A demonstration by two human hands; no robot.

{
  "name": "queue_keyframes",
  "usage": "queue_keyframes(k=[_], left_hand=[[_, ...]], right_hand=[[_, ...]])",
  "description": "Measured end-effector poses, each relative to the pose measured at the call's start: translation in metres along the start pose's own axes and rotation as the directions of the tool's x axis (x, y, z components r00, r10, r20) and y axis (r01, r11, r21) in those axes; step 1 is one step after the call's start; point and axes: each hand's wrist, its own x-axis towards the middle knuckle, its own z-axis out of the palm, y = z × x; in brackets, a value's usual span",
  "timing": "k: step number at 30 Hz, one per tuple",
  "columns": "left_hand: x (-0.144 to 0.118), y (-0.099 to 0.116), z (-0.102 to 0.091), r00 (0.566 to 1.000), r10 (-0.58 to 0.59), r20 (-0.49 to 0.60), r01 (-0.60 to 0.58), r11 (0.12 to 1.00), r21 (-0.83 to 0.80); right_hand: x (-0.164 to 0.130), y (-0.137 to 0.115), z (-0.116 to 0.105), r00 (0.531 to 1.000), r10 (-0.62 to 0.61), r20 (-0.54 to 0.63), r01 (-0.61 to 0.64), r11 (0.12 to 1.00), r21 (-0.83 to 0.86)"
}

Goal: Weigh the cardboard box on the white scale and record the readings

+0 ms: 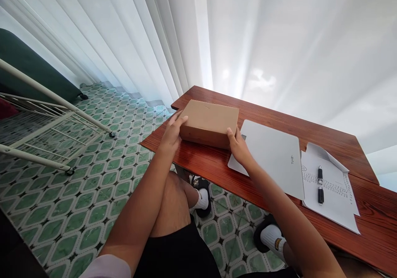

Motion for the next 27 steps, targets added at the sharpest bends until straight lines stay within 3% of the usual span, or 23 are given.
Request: queue_keyframes(k=[4,11,15,21,27], left_hand=[[0.005,-0.007,-0.002,0.996,0.062,0.057,-0.059,0.997,-0.052],[0.002,-0.004,0.003,0.999,0.048,-0.022,-0.050,0.996,-0.070],[-0.001,-0.002,0.006,0.998,0.053,-0.016,-0.054,0.995,-0.085],[-0.007,0.001,0.016,0.987,0.108,-0.122,-0.128,0.977,-0.171],[-0.014,0.005,0.030,0.976,0.206,-0.073,-0.217,0.954,-0.206]], right_hand=[[-0.001,0.002,0.003,0.999,-0.041,-0.008,0.041,0.999,0.014],[0.001,0.003,0.010,0.995,-0.038,-0.089,0.038,0.999,0.007],[-0.003,-0.001,0.009,0.995,-0.062,-0.075,0.063,0.998,0.002],[-0.010,-0.015,-0.005,0.980,-0.169,-0.105,0.164,0.985,-0.049],[-0.020,-0.018,-0.029,0.964,-0.241,-0.111,0.232,0.969,-0.089]])
